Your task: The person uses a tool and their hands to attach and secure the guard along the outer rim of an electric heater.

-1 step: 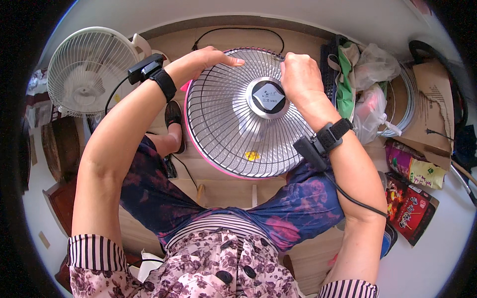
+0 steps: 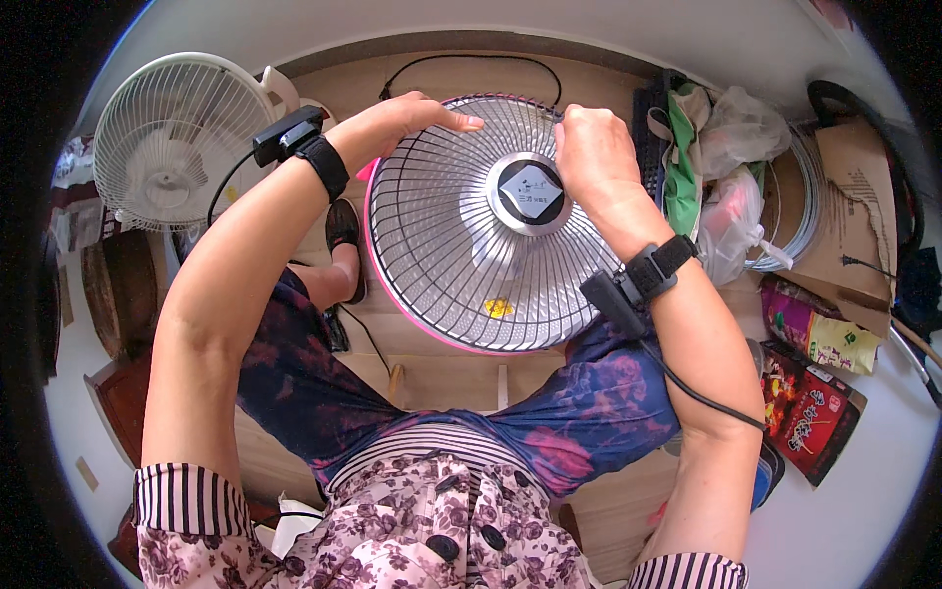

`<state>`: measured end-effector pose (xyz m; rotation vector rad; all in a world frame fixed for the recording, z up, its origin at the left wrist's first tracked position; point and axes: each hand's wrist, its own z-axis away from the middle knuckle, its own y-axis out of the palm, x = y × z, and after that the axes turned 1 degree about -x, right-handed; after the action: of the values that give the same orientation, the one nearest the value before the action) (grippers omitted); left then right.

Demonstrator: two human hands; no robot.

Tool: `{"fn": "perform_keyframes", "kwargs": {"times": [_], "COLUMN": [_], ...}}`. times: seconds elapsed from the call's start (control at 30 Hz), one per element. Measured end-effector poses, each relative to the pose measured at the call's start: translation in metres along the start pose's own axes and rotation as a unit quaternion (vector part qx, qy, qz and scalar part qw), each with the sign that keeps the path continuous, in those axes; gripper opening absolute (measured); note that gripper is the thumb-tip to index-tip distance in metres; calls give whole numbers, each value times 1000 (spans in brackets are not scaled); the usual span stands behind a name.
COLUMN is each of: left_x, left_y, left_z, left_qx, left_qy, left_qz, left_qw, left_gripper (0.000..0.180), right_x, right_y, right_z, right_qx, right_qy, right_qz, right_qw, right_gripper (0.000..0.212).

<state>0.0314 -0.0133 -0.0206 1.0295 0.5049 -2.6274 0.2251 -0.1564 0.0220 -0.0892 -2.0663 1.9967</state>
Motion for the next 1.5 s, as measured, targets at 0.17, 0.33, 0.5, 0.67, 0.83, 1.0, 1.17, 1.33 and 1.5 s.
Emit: {"fn": "perform_keyframes", "kwargs": {"times": [0.17, 0.33, 0.5, 0.67, 0.83, 1.0, 1.17, 1.33, 1.5], "left_x": [-15, 8, 4, 10, 15, 0, -3, 6, 6], "left_y": [4, 1, 6, 7, 6, 6, 5, 8, 6], "left_z": [17, -9, -12, -19, -25, -4, 0, -10, -12], "left_qx": [-14, 4, -29, -12, 0, -11, -30, -43, -14], "left_qy": [-4, -1, -14, -10, -7, -6, -10, -11, -8], "left_qz": [-5, 1, -20, 7, 22, 5, -6, -2, 3], "left_qw": [1000, 1000, 999, 1000, 1000, 1000, 999, 999, 1000], "left_gripper": [92, 93, 93, 92, 92, 92, 94, 96, 94], "right_x": [-5, -1, -5, -2, -3, -2, 0, -3, -9], "right_y": [3, 3, 2, 0, 2, -4, -4, -2, 1], "right_z": [3, 3, 4, 4, 4, 8, 9, 8, 7], "right_qx": [-5, -2, -6, 1, 1, 2, -10, -18, -24], "right_qy": [2, 10, 4, 13, 11, -1, 4, 4, 10], "right_qz": [8, 1, -9, -11, -12, -20, -13, -9, -28], "right_qw": [1000, 1000, 1000, 1000, 1000, 1000, 1000, 1000, 999], "right_gripper": [17, 17, 18, 18, 18, 19, 19, 18, 18]}}
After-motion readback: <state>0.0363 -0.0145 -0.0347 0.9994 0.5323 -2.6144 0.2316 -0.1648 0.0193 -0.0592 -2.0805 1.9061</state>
